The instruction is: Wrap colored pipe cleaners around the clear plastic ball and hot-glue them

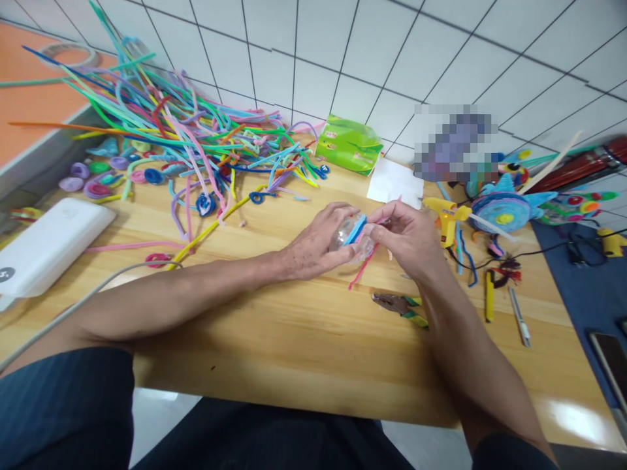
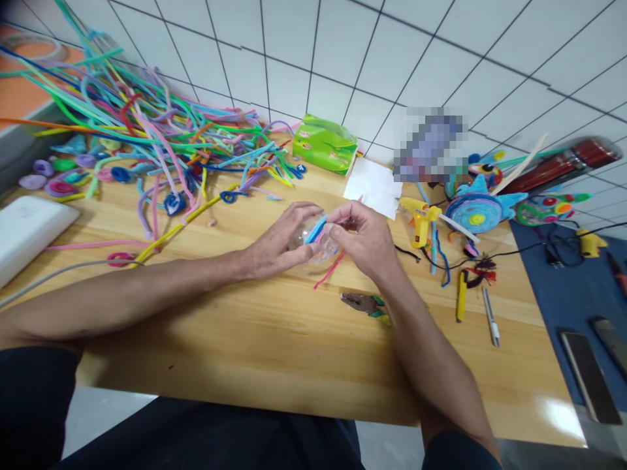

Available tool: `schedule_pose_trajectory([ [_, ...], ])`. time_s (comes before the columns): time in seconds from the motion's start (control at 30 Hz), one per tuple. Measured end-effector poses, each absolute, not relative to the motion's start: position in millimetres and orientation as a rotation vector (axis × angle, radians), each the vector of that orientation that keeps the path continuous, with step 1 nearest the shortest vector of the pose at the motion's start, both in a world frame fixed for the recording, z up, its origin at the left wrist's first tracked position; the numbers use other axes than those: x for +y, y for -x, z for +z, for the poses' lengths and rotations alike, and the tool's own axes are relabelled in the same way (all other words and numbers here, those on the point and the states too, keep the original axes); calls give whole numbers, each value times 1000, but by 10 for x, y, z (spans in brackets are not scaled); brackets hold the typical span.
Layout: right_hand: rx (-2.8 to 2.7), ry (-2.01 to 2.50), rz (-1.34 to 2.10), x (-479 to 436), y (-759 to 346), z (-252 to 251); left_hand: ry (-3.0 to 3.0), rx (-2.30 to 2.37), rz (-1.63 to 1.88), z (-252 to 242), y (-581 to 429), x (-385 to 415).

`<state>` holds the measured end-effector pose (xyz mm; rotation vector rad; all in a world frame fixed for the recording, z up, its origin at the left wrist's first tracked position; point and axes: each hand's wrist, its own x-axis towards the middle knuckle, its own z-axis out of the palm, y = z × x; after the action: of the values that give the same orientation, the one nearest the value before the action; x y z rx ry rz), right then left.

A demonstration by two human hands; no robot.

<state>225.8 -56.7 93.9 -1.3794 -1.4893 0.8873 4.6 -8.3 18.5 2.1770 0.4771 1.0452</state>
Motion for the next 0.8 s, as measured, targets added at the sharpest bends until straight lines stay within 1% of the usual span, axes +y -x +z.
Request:
schedule_pose_trajectory([
  [0.3,-1514,1364,912,-585,-2205,983,-2197,398,1065,158,-42,-79],
  [0.4,-1526,1385,905,-590,-2199,990,-2190,464,1053,197,-50,-92],
  [0.6,-1509,1392,926,-587,-2206,981,-2124,645,907,284,-50,-134],
  [0.8,-1440,1347,988,-566,-2222,996,-2154,607,954,229,-34,-102],
])
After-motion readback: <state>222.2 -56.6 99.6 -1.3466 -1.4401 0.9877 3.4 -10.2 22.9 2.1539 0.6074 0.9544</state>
